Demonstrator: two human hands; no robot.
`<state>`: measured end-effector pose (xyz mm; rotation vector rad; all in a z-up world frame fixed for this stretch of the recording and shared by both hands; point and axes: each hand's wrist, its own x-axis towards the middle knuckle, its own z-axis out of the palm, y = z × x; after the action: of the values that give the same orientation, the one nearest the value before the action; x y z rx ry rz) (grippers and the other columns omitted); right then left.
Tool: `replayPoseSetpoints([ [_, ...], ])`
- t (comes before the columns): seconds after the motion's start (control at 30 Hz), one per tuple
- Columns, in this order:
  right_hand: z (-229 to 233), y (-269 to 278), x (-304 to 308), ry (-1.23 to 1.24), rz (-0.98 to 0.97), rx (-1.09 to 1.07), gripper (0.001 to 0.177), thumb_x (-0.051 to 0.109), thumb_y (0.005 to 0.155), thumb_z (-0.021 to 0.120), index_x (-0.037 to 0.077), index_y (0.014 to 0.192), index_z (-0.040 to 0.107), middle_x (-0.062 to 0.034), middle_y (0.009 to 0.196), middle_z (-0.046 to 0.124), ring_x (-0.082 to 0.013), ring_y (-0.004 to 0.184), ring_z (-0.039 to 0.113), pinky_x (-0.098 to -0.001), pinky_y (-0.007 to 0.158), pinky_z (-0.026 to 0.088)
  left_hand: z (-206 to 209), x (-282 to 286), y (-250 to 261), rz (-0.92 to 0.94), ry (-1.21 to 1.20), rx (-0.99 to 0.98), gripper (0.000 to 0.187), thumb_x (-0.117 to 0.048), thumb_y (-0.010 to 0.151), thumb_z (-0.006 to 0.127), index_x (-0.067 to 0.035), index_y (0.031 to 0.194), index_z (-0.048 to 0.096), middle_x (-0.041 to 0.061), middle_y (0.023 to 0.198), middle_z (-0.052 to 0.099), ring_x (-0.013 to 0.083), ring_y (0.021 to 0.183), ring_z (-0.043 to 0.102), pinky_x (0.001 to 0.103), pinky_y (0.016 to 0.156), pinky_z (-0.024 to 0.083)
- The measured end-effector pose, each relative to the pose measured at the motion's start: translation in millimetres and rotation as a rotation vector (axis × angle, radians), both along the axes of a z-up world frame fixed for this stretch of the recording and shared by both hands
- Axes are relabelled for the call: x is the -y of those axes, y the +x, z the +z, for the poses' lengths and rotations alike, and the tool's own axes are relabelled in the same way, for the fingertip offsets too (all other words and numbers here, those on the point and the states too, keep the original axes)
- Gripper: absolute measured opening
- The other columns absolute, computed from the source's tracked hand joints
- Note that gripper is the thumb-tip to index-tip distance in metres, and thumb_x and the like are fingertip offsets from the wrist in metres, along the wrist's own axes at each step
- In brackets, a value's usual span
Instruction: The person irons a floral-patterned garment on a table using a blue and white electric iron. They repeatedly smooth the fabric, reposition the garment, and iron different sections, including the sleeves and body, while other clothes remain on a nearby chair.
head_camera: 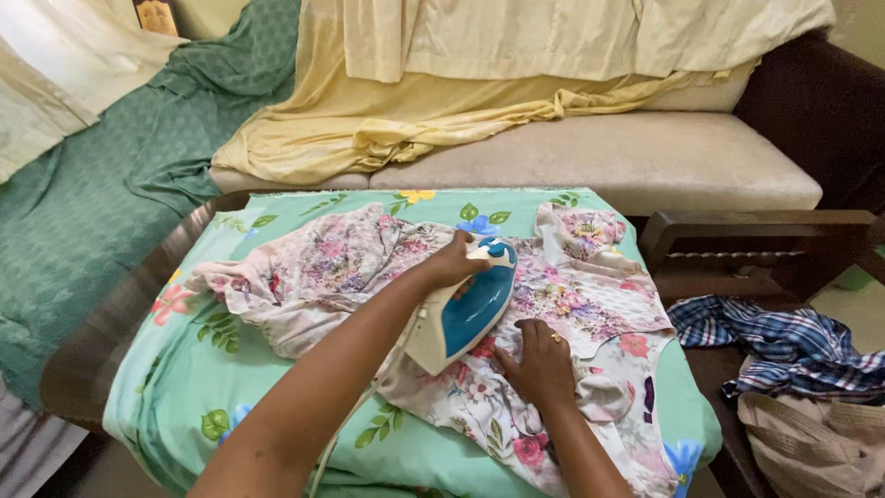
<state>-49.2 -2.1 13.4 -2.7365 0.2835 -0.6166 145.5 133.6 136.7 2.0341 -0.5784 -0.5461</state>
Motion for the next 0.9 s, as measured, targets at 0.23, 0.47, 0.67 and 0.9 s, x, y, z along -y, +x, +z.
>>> replayPoseSetpoints([
  [0.23, 18.4, -2.5, -2.9, 0.003, 0.007, 0.098, 0.066, 0.049, 0.079, 0.076, 0.007, 0.127, 0.058, -0.0118, 0.124, 0.060, -0.0308, 0.108, 0.064, -0.0486, 0.087, 0.049, -23.5, 9.2, 20.9, -0.029, 0.141, 0.351, 0.054, -0.030, 0.085, 0.076, -0.011, 0.130, 0.053, 0.021, 0.094, 0.075, 0.0302, 0.072, 0.076, 0.043, 0.062, 0.059],
  [0.47, 20.3, -2.6, -4.9, 0.006, -0.003, 0.054, 0.068, 0.049, 0.078, 0.076, 0.008, 0.129, 0.057, -0.0101, 0.125, 0.059, -0.0284, 0.107, 0.065, -0.0482, 0.089, 0.049, -21.2, 24.9, 21.2, -0.064, 0.265, 0.609, 0.054, -0.037, 0.082, 0.073, -0.013, 0.128, 0.058, 0.020, 0.115, 0.072, 0.0410, 0.107, 0.068, 0.051, 0.089, 0.053],
  [0.67, 19.1, -3.8, -6.1, 0.006, -0.011, 0.057, 0.067, 0.048, 0.078, 0.076, 0.009, 0.129, 0.059, -0.0098, 0.125, 0.060, -0.0284, 0.106, 0.065, -0.0474, 0.085, 0.049, -24.7, 23.7, 15.8, -0.013, 0.311, 0.589, 0.058, -0.038, 0.086, 0.070, -0.016, 0.137, 0.055, 0.021, 0.117, 0.072, 0.0408, 0.109, 0.068, 0.050, 0.093, 0.053],
  [0.9, 17.1, -4.5, -3.2, 0.003, 0.004, 0.084, 0.066, 0.047, 0.078, 0.078, 0.009, 0.128, 0.059, -0.0103, 0.123, 0.061, -0.0291, 0.105, 0.065, -0.0485, 0.085, 0.049, -12.6, 32.3, 11.3, -0.009, 0.379, 0.578, 0.057, -0.038, 0.088, 0.065, -0.017, 0.139, 0.049, 0.019, 0.113, 0.072, 0.0404, 0.105, 0.069, 0.053, 0.088, 0.053],
])
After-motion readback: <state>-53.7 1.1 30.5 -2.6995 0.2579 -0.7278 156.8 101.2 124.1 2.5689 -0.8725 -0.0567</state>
